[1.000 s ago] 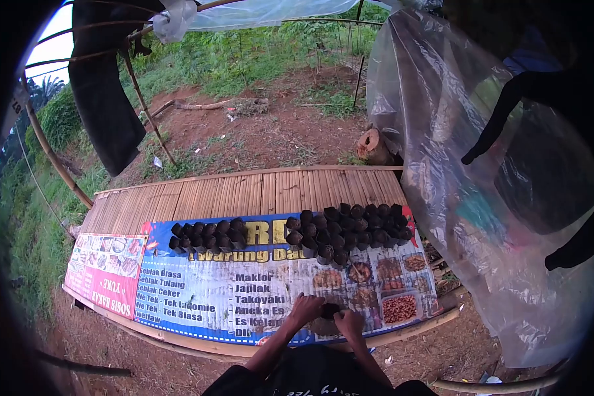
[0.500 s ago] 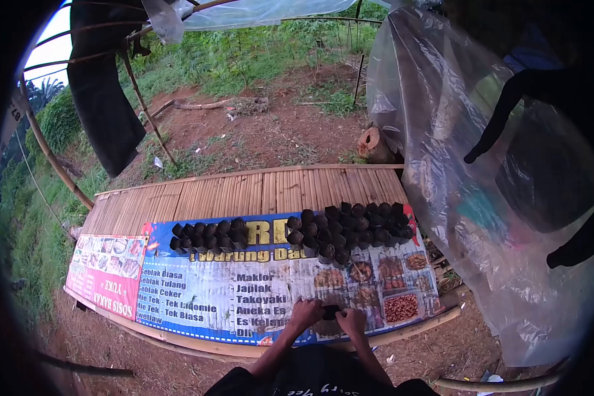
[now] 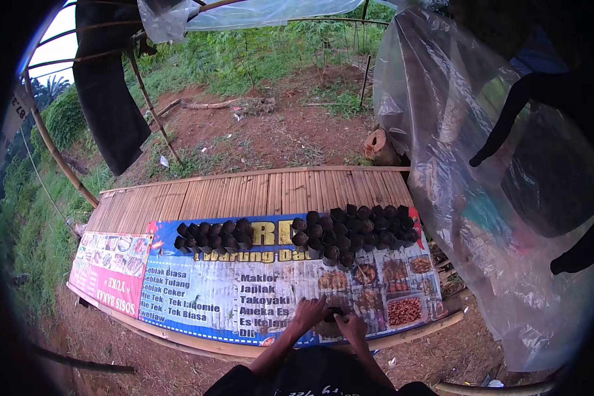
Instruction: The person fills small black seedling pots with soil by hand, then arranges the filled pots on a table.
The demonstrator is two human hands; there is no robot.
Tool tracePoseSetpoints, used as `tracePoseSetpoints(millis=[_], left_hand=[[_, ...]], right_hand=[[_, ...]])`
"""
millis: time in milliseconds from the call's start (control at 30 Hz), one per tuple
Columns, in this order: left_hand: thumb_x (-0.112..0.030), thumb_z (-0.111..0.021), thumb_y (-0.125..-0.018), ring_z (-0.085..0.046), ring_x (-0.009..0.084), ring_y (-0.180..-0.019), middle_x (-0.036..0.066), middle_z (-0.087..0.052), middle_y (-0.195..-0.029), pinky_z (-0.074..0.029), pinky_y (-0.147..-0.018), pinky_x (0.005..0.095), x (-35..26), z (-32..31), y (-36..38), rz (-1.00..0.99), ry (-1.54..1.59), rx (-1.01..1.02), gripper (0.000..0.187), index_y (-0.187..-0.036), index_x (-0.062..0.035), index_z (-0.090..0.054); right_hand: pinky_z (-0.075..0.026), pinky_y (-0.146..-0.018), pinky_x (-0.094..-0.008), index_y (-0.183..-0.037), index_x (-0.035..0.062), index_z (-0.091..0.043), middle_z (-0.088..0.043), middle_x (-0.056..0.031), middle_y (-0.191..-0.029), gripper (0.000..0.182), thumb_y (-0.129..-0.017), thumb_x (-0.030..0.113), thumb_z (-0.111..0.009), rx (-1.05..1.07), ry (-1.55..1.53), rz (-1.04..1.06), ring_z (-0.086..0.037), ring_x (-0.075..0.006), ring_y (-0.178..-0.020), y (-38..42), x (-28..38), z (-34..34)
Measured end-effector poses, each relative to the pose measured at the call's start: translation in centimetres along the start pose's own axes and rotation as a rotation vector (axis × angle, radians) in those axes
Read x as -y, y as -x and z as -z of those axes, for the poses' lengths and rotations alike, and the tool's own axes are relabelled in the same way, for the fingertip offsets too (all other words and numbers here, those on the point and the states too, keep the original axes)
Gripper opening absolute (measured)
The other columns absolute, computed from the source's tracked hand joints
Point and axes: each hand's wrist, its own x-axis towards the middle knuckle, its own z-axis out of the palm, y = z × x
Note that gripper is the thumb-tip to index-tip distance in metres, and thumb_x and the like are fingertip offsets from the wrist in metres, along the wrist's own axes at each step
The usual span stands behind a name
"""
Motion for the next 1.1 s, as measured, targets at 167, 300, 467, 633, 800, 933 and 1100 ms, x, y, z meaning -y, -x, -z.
tracePoseSetpoints(millis=[167, 300, 467, 633, 800, 933, 1100], left_hand=[[-0.033, -0.057, -0.082, -0.065, 0.0345, -0.077, 0.017, -0.066, -0.079, -0.044, -0.076, 0.0485, 0.1, -0.8, -1.7, -0.062, -0.029, 0.062, 0.034, -0.104, -0.0071, -0.055], [-0.026, -0.057, -0.078, -0.064, 0.037, -0.072, 0.018, -0.064, -0.071, -0.045, -0.071, 0.0508, 1.0, -2.3, -2.2, -0.103, 0.007, -0.003, 0.022, -0.084, -0.0058, -0.061], [-0.025, -0.057, -0.076, -0.064, 0.0371, -0.071, 0.018, -0.064, -0.072, -0.048, -0.071, 0.0496, 0.6, -0.9, -0.8, -0.067, 0.054, -0.028, 0.02, -0.077, -0.0051, -0.063], [-0.027, -0.06, -0.074, -0.063, 0.0385, -0.072, 0.02, -0.064, -0.073, -0.049, -0.07, 0.0497, 1.0, -1.2, -0.2, -0.025, 0.099, -0.055, 0.024, -0.08, -0.0038, -0.063], [-0.027, -0.061, -0.073, -0.063, 0.0379, -0.07, 0.019, -0.064, -0.072, -0.048, -0.071, 0.0505, 1.1, -1.4, 0.6, 0.042, 0.128, -0.045, 0.024, -0.079, -0.0035, -0.063], [-0.027, -0.061, -0.075, -0.063, 0.0366, -0.068, 0.019, -0.063, -0.068, -0.048, -0.072, 0.0501, 1.2, -1.1, 0.8, -0.018, 0.116, -0.064, 0.023, -0.079, -0.0044, -0.062], [-0.027, -0.061, -0.077, -0.063, 0.0355, -0.074, 0.018, -0.063, -0.079, -0.046, -0.073, 0.049, 0.5, -0.3, -0.1, -0.05, 0.13, -0.158, 0.023, -0.088, -0.007, -0.061]], right_hand=[[-0.049, -0.069, -0.0486, -0.075, 0.0072, -0.069, -0.065, -0.0185, -0.069, 0.049, -0.078, 0.055, -0.058, 0.138, -0.034, -0.051, -0.063, -0.0394, -0.072, 0.1, -0.5, -0.7], [-0.049, -0.07, -0.0482, -0.075, 0.0077, -0.07, -0.065, -0.0176, -0.071, 0.037, -0.077, 0.044, -0.06, 0.018, -0.119, 0.037, -0.064, -0.0382, -0.072, -0.4, -1.3, -1.4], [-0.05, -0.069, -0.0467, -0.076, 0.0094, -0.071, -0.066, -0.0176, -0.072, 0.028, -0.074, 0.036, -0.062, -0.057, -0.097, 0.08, -0.064, -0.0374, -0.072, -1.1, -0.1, 0.9], [-0.049, -0.063, -0.0439, -0.072, 0.0065, -0.069, -0.063, -0.0173, -0.067, 0.029, -0.07, 0.035, -0.066, -0.13, -0.051, 0.151, -0.063, -0.0363, -0.068, -1.5, 0.0, 0.5], [-0.049, -0.065, -0.0446, -0.071, 0.008, -0.069, -0.064, -0.0179, -0.068, 0.027, -0.073, 0.034, -0.064, -0.059, -0.169, 0.082, -0.062, -0.0371, -0.067, -1.2, 0.2, 0.3], [-0.048, -0.066, -0.0457, -0.07, 0.0078, -0.068, -0.064, -0.0159, -0.066, 0.029, -0.074, 0.037, -0.065, -0.141, -0.143, 0.156, -0.062, -0.0359, -0.067, -1.5, 0.2, -0.2], [-0.048, -0.065, -0.0452, -0.071, 0.0063, -0.068, -0.064, -0.0176, -0.066, 0.04, -0.076, 0.045, -0.064, -0.183, -0.027, 0.137, -0.063, -0.0368, -0.067, -0.9, 1.3, 0.8]])
